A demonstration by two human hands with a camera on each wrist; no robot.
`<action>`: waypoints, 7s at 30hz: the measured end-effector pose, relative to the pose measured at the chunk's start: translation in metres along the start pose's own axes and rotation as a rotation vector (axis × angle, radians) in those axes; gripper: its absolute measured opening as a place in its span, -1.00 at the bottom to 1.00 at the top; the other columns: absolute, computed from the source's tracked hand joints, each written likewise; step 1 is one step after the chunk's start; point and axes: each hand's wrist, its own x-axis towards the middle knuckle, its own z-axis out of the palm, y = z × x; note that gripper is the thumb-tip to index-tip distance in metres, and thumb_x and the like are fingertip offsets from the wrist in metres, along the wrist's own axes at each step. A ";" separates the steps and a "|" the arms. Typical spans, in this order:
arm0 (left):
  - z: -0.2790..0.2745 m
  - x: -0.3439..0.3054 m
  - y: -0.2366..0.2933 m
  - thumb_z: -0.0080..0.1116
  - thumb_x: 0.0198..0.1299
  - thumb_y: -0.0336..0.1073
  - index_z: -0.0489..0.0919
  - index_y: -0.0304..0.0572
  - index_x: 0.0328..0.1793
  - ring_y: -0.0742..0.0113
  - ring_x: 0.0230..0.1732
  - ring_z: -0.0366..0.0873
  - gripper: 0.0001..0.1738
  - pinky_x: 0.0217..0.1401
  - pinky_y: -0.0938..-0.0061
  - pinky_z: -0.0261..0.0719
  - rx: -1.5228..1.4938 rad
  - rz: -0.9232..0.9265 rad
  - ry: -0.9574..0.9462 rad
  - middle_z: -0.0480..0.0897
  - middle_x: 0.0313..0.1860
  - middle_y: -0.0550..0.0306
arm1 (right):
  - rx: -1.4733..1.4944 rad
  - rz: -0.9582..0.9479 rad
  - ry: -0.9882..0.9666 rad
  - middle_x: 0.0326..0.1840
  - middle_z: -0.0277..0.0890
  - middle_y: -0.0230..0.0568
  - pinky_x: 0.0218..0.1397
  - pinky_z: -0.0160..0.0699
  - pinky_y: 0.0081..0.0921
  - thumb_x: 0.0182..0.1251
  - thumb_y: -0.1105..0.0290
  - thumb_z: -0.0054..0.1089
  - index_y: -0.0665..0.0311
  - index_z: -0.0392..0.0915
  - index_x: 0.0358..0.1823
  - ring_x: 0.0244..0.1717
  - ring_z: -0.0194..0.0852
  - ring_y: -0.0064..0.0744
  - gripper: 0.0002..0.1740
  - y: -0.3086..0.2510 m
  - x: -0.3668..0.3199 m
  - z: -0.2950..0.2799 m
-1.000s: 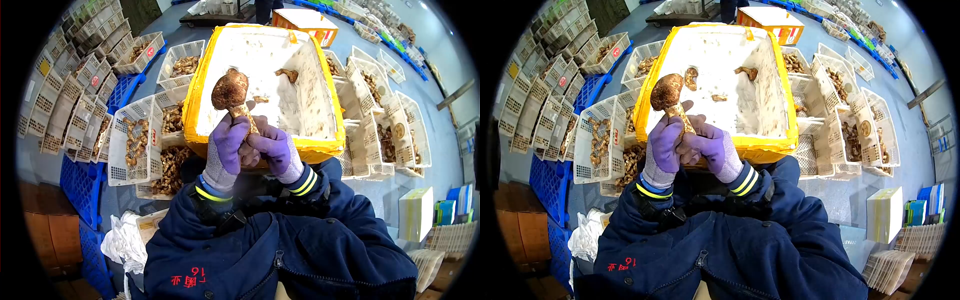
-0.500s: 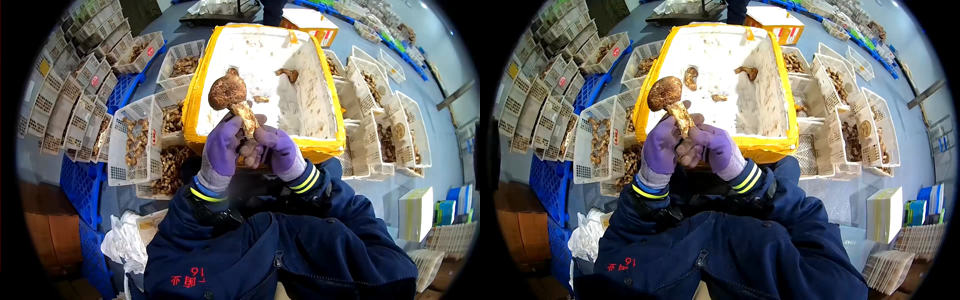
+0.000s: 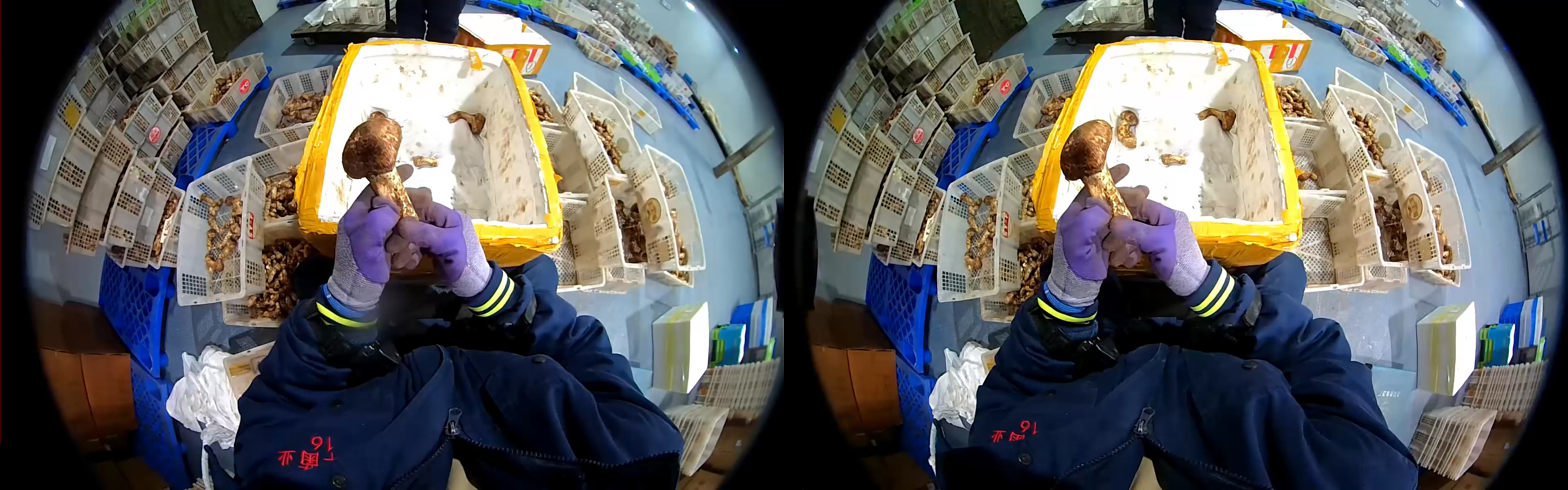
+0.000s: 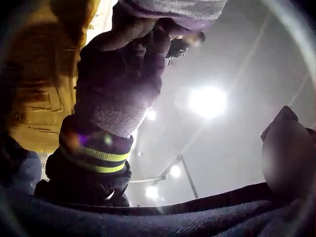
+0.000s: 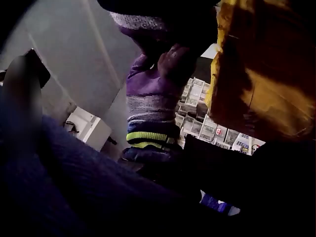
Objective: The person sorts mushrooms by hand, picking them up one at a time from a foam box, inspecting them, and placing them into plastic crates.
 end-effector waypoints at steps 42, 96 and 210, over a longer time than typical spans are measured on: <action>0.029 0.072 -0.069 0.04 0.37 -0.35 0.58 -0.36 0.02 0.21 0.11 0.53 -0.76 0.24 0.36 0.43 1.272 0.416 0.042 0.63 0.03 -0.03 | 0.437 -0.380 1.092 -0.42 0.56 -0.16 -0.52 0.47 -0.51 0.39 0.19 0.07 0.27 0.47 -0.24 -0.54 0.53 -0.32 -0.74 -0.014 -0.192 -0.470; -0.124 0.062 0.017 0.13 0.16 -0.25 0.57 -0.23 0.01 -0.04 0.05 0.56 -0.68 0.10 0.17 0.53 1.094 0.471 -0.095 0.62 -0.07 0.00 | -1.845 0.523 -0.201 0.15 0.51 0.17 0.25 0.41 -0.23 0.22 -0.02 0.02 0.35 0.60 0.05 0.22 0.46 0.02 -0.40 0.108 0.417 -0.166; -0.345 -0.170 -0.083 0.27 0.11 -0.30 0.64 -0.25 -0.02 0.20 -0.04 0.60 -0.69 -0.15 0.32 0.64 0.455 0.284 0.836 0.64 -0.07 0.07 | -1.169 0.094 0.038 -0.15 0.65 0.01 -0.04 0.52 -0.51 0.42 0.30 0.08 0.46 0.49 0.13 -0.14 0.62 -0.39 -0.60 -0.003 0.043 -0.048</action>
